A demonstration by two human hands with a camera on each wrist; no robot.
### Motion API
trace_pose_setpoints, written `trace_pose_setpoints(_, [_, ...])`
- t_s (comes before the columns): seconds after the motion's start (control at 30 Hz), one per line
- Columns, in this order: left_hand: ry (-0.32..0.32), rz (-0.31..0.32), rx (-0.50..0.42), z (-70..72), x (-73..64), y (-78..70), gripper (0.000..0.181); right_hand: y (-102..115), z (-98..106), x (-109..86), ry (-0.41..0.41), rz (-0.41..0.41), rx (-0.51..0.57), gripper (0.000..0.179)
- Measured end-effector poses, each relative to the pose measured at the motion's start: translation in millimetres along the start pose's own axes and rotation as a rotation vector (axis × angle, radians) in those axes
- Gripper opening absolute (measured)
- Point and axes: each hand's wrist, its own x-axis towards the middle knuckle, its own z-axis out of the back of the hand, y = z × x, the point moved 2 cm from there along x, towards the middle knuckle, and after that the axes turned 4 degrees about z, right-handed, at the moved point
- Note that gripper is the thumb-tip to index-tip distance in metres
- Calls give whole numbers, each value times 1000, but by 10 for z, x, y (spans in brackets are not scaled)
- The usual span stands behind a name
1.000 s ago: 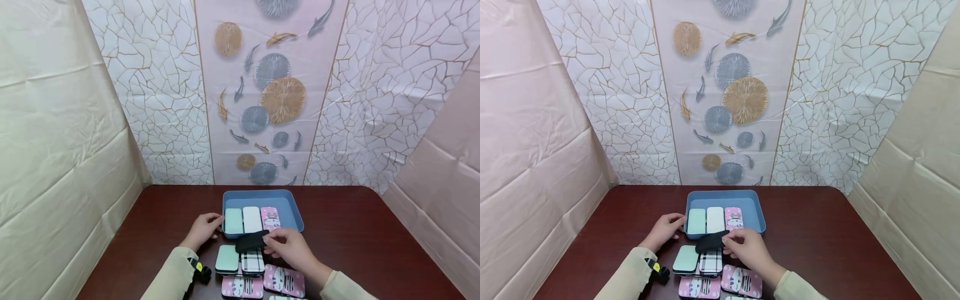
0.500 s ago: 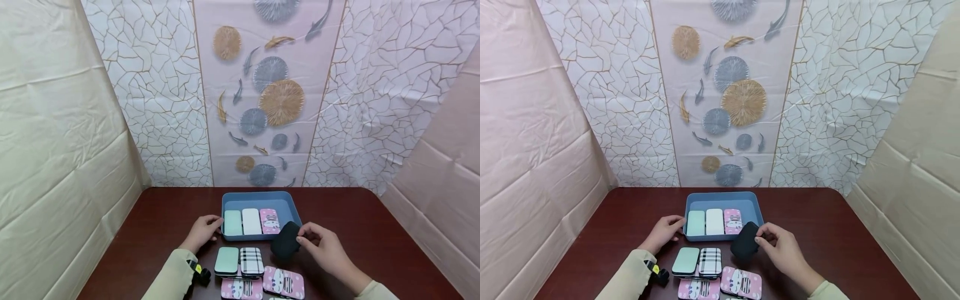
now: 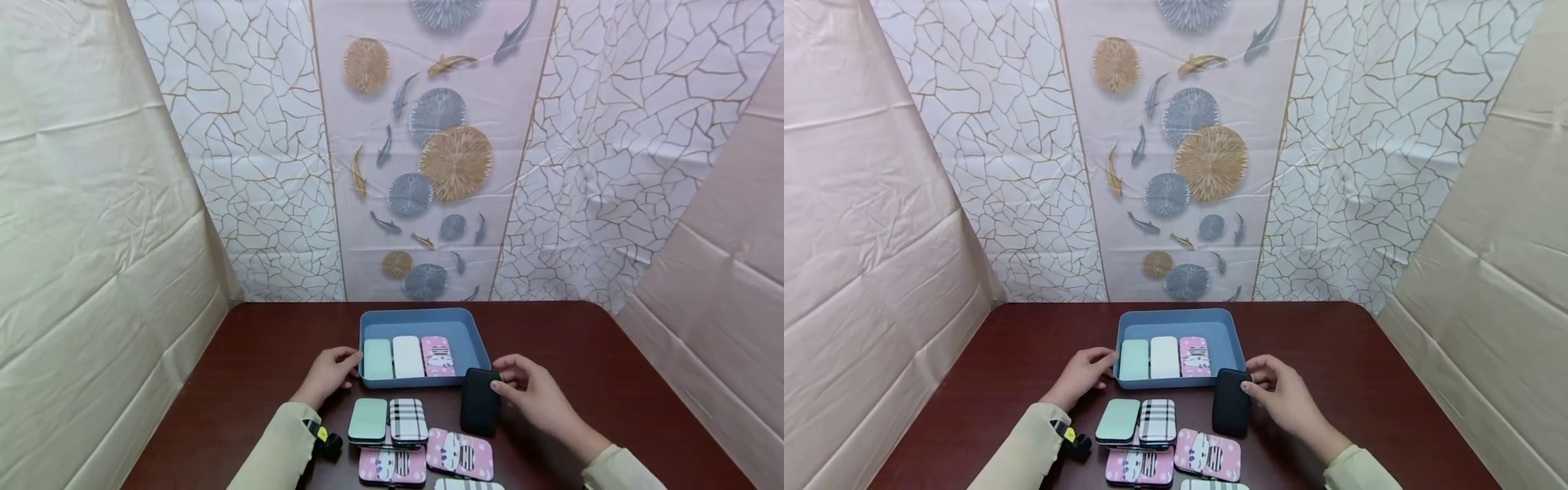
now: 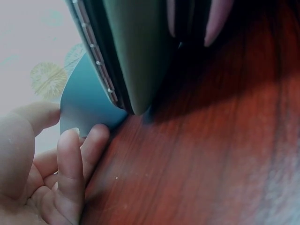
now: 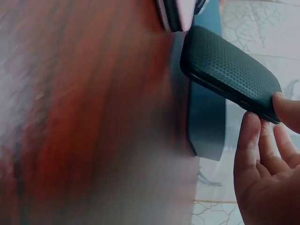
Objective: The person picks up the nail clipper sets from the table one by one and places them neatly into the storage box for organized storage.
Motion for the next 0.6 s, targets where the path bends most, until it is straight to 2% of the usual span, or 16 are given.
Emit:
trace_pose_setpoints(0.13, [-1, -3, -4, 6, 4, -13, 43, -32, -12, -6, 20, -20, -23, 28])
trace_pose_setpoints(0.37, [-13, 8, -1, 9, -3, -31, 42, 26, -35, 14, 27, 72, -110, 22])
trace_pose_setpoints(0.47, [-17, 8, 2, 5, -11, -29, 41, 41, -63, 18, 35, 76, -79, 23])
trace_pose_setpoints(0.6, [-18, 5, 3, -6, -15, -25, 39, 36, -106, 19, 82, 67, -13, 36])
